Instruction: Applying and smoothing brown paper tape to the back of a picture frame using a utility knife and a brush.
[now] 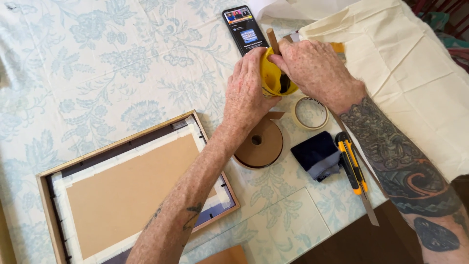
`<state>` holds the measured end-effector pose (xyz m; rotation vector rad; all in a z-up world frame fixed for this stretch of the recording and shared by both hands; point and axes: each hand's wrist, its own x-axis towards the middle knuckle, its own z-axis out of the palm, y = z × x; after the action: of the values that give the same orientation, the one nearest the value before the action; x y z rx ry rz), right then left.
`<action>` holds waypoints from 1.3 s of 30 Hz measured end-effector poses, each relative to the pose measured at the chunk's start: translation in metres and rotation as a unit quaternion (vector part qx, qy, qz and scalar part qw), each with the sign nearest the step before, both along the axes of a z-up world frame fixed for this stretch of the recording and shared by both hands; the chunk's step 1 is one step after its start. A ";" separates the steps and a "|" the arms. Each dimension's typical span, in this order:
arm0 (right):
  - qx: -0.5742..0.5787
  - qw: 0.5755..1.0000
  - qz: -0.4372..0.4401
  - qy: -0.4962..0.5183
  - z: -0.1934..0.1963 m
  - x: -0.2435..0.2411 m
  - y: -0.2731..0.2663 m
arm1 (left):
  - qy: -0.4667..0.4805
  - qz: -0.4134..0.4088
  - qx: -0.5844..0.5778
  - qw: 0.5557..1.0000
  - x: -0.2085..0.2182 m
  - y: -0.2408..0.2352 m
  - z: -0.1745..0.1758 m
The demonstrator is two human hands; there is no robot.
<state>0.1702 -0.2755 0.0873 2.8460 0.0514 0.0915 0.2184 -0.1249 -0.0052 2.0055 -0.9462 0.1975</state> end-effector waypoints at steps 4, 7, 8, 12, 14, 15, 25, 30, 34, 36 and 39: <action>0.150 0.986 -0.058 0.037 0.019 -0.006 0.011 | -0.042 -0.005 -0.066 0.997 0.006 -0.007 -0.019; 0.403 0.910 -0.095 -0.032 0.021 -0.012 0.006 | 0.027 -0.007 -0.054 0.998 0.005 -0.007 -0.019; 0.402 0.910 -0.091 -0.030 0.020 -0.016 0.004 | 0.027 -0.002 -0.055 0.998 0.005 -0.006 -0.018; 0.576 0.788 -0.074 -0.205 0.020 -0.034 -0.005 | 0.102 -0.015 -0.054 0.993 0.008 -0.007 -0.020; 0.617 0.739 -0.096 -0.253 0.020 -0.048 -0.003 | 0.100 -0.018 -0.045 0.994 0.003 0.003 -0.016; 0.676 0.666 -0.121 -0.292 0.022 -0.054 0.000 | 0.105 -0.021 -0.026 0.994 -0.002 0.013 -0.008; 0.807 0.497 -0.158 -0.276 -0.024 -0.180 0.114 | -0.007 0.126 0.053 0.991 -0.170 0.348 0.120; 0.839 0.509 -0.075 -0.176 -0.039 -0.217 0.192 | -0.005 0.323 0.097 0.942 -0.251 0.446 0.042; 0.822 0.557 -0.036 -0.116 -0.056 -0.234 0.248 | 0.019 0.307 0.124 0.943 -0.286 0.458 0.007; 0.809 0.580 -0.017 -0.096 -0.056 -0.237 0.272 | -0.011 0.296 0.156 0.942 -0.291 0.455 0.003; 0.786 0.615 0.003 -0.071 -0.055 -0.244 0.292 | -0.056 0.279 0.210 0.935 -0.296 0.454 -0.010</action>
<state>-0.0735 0.0163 0.0322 4.6023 -0.1369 0.6675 -0.0779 0.3291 -0.0155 2.6569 -0.4837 0.4562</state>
